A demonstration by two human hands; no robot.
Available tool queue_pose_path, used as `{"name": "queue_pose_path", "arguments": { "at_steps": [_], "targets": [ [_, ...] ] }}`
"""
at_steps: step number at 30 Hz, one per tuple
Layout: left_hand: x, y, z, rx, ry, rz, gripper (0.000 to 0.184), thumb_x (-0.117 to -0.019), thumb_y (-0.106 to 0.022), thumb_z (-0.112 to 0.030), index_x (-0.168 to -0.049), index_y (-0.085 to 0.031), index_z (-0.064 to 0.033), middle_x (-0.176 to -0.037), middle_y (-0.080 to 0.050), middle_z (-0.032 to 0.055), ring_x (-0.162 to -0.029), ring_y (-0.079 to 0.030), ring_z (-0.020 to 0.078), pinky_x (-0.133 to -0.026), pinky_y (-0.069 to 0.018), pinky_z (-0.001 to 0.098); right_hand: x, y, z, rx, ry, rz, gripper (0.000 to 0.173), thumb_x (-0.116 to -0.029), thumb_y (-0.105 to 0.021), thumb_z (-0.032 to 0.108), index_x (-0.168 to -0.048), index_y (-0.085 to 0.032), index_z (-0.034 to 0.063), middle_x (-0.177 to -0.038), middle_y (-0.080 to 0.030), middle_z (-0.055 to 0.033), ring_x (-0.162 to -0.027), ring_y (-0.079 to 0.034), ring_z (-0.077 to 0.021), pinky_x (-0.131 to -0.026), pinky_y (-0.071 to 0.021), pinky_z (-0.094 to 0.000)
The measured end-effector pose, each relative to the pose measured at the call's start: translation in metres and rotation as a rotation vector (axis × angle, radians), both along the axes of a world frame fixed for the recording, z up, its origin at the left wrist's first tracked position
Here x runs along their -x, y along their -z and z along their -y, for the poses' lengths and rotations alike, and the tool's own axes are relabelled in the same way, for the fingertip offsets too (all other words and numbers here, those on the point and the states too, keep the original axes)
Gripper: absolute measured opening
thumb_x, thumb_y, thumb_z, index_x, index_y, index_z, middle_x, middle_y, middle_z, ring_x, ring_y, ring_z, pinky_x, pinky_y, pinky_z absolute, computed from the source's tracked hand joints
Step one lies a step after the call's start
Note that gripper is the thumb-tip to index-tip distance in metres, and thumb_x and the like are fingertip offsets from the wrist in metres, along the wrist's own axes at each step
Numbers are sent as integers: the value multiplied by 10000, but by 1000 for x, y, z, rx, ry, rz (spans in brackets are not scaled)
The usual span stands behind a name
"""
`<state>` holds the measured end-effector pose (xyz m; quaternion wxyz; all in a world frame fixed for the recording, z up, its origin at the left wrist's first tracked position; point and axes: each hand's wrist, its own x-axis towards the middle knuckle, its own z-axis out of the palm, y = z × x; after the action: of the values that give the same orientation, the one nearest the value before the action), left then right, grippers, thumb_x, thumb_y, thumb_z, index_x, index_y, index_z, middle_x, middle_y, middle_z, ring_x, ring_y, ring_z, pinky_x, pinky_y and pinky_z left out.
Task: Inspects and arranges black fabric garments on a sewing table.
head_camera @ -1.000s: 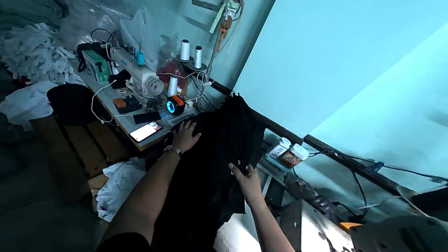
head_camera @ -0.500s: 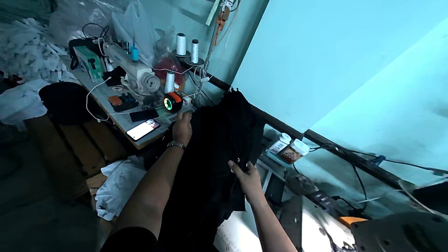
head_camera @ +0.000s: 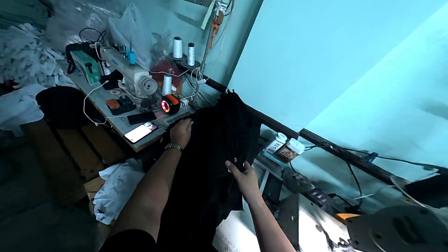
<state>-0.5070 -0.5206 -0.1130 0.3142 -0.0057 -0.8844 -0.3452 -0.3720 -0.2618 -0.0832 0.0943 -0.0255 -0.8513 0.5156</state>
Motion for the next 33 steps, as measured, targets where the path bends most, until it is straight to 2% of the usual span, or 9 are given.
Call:
{"name": "queue_pose_path", "arguments": {
  "at_steps": [7, 11, 15, 19, 22, 25, 27, 29, 33],
  "targets": [
    [-43, -40, -9, -106, 117, 152, 351, -1041, -604, -324, -1101, -693, 10, -1093, -701, 199, -1052, -686, 354, -950, -539, 567, 1, -1, -3, 31, -26, 19, 478, -870, -794, 423, -1158, -676, 59, -893, -730, -45, -819, -705, -126, -780, -590, -384],
    [-111, -70, -52, -320, 429, 145, 222, -1004, -648, -228, -1098, -699, -33, -1012, -711, 113, -930, -694, 196, -868, -584, 399, 1, 2, -5, 62, -25, 17, 473, -876, -794, 395, -1164, -671, 40, -891, -728, -54, -809, -703, -130, -778, -593, -379],
    [-127, -56, -77, -282, 538, 154, 387, -1006, -622, -215, -1361, -599, -60, -1149, -652, 158, -952, -652, 199, -869, -555, 324, 3, 3, -5, 69, -27, 5, 478, -879, -792, 395, -1170, -670, 37, -908, -730, -65, -829, -707, -140, -788, -594, -394],
    [-147, -40, -63, -219, 576, 68, 519, -982, -649, -144, -1483, -522, -93, -1420, -602, 105, -1304, -576, 197, -1125, -456, 348, -1, 2, -2, 82, -21, 1, 462, -879, -796, 374, -1165, -673, 32, -912, -733, -60, -826, -706, -131, -789, -594, -381],
    [-158, -22, -47, -192, 395, 78, 718, -976, -686, -312, -1582, -371, -91, -1574, -467, 108, -1448, -449, 238, -1208, -369, 427, -1, 1, -2, 90, -34, -5, 459, -884, -784, 367, -1172, -667, 29, -903, -736, -48, -819, -709, -116, -787, -600, -361],
    [-157, -14, -30, -210, 224, 321, 795, -971, -679, -407, -1585, -328, -47, -1508, -528, 162, -1390, -525, 267, -1173, -413, 458, -1, 1, -2, 94, -29, 3, 450, -882, -791, 363, -1153, -667, 27, -887, -732, -48, -805, -706, -113, -770, -598, -348],
    [-157, -22, -25, -158, 198, 395, 485, -1033, -597, -328, -1390, -566, -1, -1291, -665, 183, -1229, -635, 300, -1087, -480, 483, -1, 0, -1, 98, -27, 10, 447, -883, -795, 356, -1156, -666, 27, -885, -729, -51, -797, -702, -117, -765, -595, -350],
    [-160, -39, -27, -164, 189, 278, 363, -1079, -508, -288, -1244, -634, 9, -1099, -706, 192, -1059, -694, 311, -973, -540, 493, -1, -1, -2, 92, -23, 8, 454, -881, -798, 364, -1158, -670, 28, -888, -730, -57, -799, -703, -123, -768, -594, -365],
    [-167, -76, -61, -278, 440, 174, 386, -1076, -502, -238, -1352, -564, 25, -1243, -681, 189, -1159, -671, 252, -1028, -532, 433, -1, -2, -3, 97, -27, 33, 459, -891, -790, 376, -1151, -668, 18, -894, -727, -79, -808, -704, -150, -769, -593, -390]
  ]
}}
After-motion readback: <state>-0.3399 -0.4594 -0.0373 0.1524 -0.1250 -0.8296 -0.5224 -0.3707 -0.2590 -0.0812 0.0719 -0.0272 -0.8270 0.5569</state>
